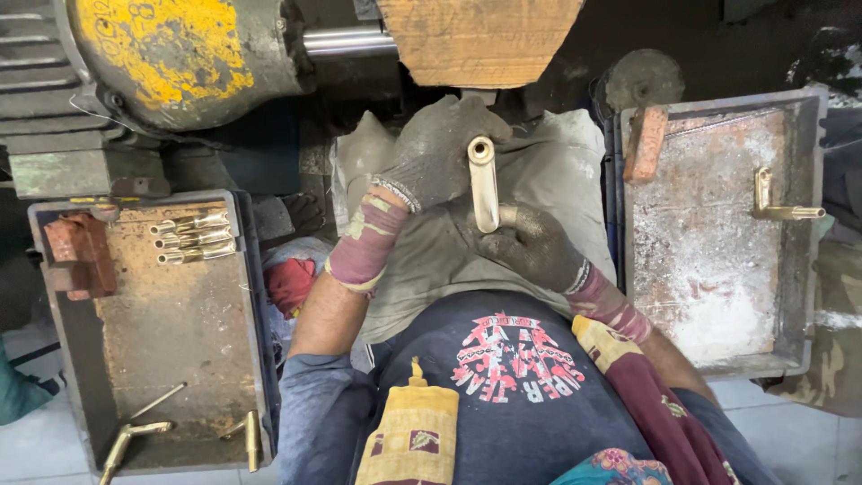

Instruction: The person repeatedly presses small brass-colored metal parts against a rotating grinding wheel to smooth or polish their surfaces. They handle the parts one at a time, rotating them in their gloved hands to treat different sides, then place finished pieces into a nearby metal tray.

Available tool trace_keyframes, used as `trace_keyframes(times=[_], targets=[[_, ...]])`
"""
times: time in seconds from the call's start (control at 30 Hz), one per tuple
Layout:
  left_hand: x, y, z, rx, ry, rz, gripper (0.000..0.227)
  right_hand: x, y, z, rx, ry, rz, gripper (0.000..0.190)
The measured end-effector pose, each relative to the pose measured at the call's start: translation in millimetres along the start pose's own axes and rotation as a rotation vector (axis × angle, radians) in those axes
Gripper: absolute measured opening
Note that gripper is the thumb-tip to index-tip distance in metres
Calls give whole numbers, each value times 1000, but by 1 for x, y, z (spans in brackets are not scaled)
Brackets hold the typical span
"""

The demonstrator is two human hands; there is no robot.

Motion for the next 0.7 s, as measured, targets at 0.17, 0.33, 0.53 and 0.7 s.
trace_keyframes(times=[0.17, 0.33, 0.53, 0.7], targets=[[17, -8, -11, 23, -129, 147, 30, -7, -4, 7, 37, -49, 46, 22], [91, -20, -52, -172, -537, 233, 29, -21, -2, 26, 42, -316, 134, 27], [185, 12, -132, -99, 205, 68, 16, -42, 33, 61, -17, -408, 119, 22], [212, 29, -163, -102, 302, 3, 19, -53, 58, 97, 100, -332, 125, 22]])
Point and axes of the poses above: each hand's wrist, its own y-axis towards the middle knuckle, its own x-axis out of the palm, z = x × y, the point moved 4 cm from there along y, towards the middle knuckle, and after that the axes turned 14 degrees about -z, right-handed, at the moved point
